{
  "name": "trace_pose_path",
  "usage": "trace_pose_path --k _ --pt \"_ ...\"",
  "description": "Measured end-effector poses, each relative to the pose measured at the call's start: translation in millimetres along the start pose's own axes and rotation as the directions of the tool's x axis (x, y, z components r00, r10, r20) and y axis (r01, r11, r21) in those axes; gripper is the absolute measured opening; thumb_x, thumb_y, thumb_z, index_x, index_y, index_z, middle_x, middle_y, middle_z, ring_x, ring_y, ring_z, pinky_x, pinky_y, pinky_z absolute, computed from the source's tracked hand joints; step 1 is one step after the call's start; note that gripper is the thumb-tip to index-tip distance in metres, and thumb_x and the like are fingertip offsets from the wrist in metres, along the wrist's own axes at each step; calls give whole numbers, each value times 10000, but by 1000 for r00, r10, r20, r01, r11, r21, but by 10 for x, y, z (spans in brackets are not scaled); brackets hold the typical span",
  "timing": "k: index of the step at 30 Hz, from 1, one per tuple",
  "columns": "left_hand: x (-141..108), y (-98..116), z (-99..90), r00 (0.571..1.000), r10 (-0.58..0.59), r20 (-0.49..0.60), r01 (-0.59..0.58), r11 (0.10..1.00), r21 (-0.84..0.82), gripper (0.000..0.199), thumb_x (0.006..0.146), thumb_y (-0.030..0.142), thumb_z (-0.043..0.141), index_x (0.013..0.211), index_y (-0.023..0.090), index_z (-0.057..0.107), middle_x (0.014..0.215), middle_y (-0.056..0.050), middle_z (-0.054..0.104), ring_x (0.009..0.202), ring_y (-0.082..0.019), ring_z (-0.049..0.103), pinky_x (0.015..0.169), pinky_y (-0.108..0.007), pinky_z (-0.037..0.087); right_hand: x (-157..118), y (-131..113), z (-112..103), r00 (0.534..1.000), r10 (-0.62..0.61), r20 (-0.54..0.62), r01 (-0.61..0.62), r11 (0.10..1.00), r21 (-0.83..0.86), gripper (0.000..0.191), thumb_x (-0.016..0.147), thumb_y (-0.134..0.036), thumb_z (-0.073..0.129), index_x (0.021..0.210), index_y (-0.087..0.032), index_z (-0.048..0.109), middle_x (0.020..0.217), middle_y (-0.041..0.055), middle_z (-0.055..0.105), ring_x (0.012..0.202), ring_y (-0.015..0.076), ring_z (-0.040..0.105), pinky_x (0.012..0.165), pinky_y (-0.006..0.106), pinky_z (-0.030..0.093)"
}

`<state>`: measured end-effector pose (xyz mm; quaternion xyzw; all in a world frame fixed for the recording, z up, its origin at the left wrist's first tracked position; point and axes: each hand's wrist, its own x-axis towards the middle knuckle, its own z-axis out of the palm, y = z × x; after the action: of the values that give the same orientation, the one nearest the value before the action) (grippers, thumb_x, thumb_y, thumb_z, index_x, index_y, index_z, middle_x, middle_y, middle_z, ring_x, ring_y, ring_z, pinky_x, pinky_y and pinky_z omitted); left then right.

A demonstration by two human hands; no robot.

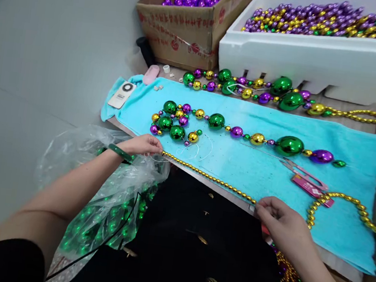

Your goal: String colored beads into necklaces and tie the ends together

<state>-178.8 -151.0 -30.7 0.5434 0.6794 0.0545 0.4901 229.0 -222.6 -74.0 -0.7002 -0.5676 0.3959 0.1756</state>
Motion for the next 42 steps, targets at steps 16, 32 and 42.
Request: trace_pose_path --k 16,32,42 --pt "233 -103 84 997 -79 9 78 994 81 291 517 404 664 643 154 587 505 27 492 459 -96 422 412 -197 329 119 -133 19 984 172 47 -145 927 -345 140 676 -301 519 630 -199 602 617 23 621 611 159 535 556 266 348" --pt "147 -140 41 1000 -22 -7 22 998 57 105 584 246 571 572 141 570 453 33 481 412 -75 430 411 -185 339 180 6 -26 934 249 256 -138 913 -385 307 752 -486 484 582 -240 549 541 20 598 578 215 607 545 310 425" --pt "135 -117 14 1000 -15 28 12 997 78 122 590 257 575 552 144 549 455 27 481 414 -82 437 415 -191 332 177 -61 -3 949 246 196 -150 902 -405 259 741 -444 502 604 -233 562 555 11 604 567 189 590 559 292 398"
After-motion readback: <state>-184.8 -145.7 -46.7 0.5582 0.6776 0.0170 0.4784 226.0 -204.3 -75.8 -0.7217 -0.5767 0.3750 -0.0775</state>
